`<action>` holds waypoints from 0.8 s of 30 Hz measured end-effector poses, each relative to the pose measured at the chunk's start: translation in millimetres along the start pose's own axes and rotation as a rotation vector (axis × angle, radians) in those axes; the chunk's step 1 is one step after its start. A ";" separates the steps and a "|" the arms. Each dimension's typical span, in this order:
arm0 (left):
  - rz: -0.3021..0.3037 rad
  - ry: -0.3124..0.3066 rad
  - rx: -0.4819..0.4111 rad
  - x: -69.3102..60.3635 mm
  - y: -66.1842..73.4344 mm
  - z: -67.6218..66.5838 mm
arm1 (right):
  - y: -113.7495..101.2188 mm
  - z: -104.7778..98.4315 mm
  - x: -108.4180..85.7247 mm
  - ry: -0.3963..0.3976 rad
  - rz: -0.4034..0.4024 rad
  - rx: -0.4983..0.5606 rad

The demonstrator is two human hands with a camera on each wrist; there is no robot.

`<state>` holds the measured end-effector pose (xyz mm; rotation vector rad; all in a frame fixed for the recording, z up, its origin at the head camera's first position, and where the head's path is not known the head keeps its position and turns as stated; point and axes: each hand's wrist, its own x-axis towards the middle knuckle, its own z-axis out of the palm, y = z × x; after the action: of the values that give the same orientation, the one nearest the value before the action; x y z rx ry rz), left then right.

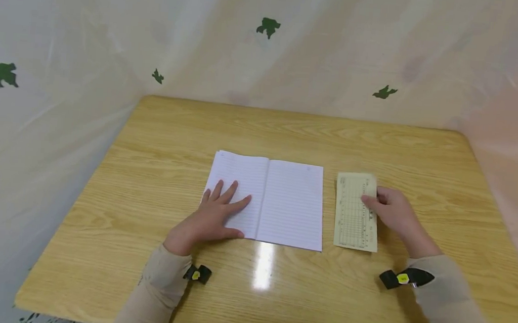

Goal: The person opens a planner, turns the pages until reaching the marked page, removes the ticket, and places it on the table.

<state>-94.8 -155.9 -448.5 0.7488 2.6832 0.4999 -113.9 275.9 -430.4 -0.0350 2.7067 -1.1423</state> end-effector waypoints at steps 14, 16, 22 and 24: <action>0.001 -0.007 0.002 -1.7 4.0 -3.7 | -3.6 13.6 1.6 0.033 0.020 -0.294; -0.001 -0.010 -0.001 -1.7 4.5 -3.8 | -3.2 14.0 1.7 0.030 0.032 -0.327; -0.002 -0.009 -0.001 -1.5 4.8 -5.2 | -3.3 13.9 -0.3 0.081 0.041 -0.388; -0.004 -0.004 0.000 -1.1 4.7 -5.7 | -3.5 14.0 -1.1 0.098 0.038 -0.394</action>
<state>-94.0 -154.1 -441.3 0.7430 2.6808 0.4969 -110.3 263.6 -437.2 0.0131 2.9615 -0.5990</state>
